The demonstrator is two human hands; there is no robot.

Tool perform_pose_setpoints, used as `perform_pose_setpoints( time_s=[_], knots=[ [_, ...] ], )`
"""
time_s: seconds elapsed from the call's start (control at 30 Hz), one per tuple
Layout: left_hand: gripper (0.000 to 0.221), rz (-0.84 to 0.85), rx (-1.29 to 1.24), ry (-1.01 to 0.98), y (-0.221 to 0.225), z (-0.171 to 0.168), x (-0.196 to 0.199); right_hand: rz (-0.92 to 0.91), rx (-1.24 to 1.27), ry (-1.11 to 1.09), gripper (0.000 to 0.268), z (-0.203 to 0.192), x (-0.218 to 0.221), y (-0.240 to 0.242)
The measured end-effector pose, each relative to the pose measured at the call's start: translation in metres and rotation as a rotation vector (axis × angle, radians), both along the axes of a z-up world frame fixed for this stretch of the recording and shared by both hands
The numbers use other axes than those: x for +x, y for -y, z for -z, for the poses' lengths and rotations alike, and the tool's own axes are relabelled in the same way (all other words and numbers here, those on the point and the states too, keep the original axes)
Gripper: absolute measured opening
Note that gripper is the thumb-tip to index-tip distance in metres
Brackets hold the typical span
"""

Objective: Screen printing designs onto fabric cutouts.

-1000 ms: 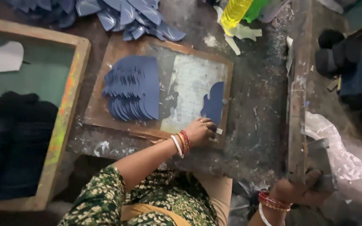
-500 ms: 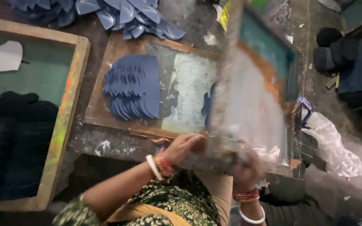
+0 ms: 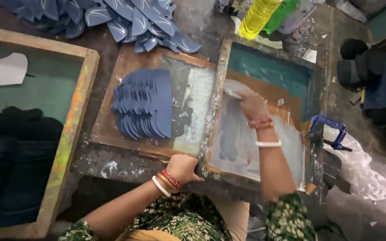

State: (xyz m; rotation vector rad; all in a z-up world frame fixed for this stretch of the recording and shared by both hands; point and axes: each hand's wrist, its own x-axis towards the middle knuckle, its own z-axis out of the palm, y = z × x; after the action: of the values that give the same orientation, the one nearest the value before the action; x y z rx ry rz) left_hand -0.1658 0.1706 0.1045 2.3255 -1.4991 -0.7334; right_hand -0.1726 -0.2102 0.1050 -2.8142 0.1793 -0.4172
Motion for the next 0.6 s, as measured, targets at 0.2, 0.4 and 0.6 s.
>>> perform_pose_setpoints(
  time_s=[0.2, 0.4, 0.6],
  knots=[
    [0.064, 0.017, 0.023, -0.008, 0.003, 0.001, 0.003, 0.026, 0.226, -0.063, 0.041, -0.036, -0.105, -0.12],
    [0.069, -0.026, 0.04, -0.003, 0.0, -0.015, -0.001, 0.07, 0.268, -0.055, 0.048, -0.069, -0.189, -0.224],
    [0.062, -0.235, -0.184, -0.391, -0.008, -0.055, -0.02, 0.392, 0.274, 0.326, 0.026, -0.07, -0.212, -0.236]
  ],
)
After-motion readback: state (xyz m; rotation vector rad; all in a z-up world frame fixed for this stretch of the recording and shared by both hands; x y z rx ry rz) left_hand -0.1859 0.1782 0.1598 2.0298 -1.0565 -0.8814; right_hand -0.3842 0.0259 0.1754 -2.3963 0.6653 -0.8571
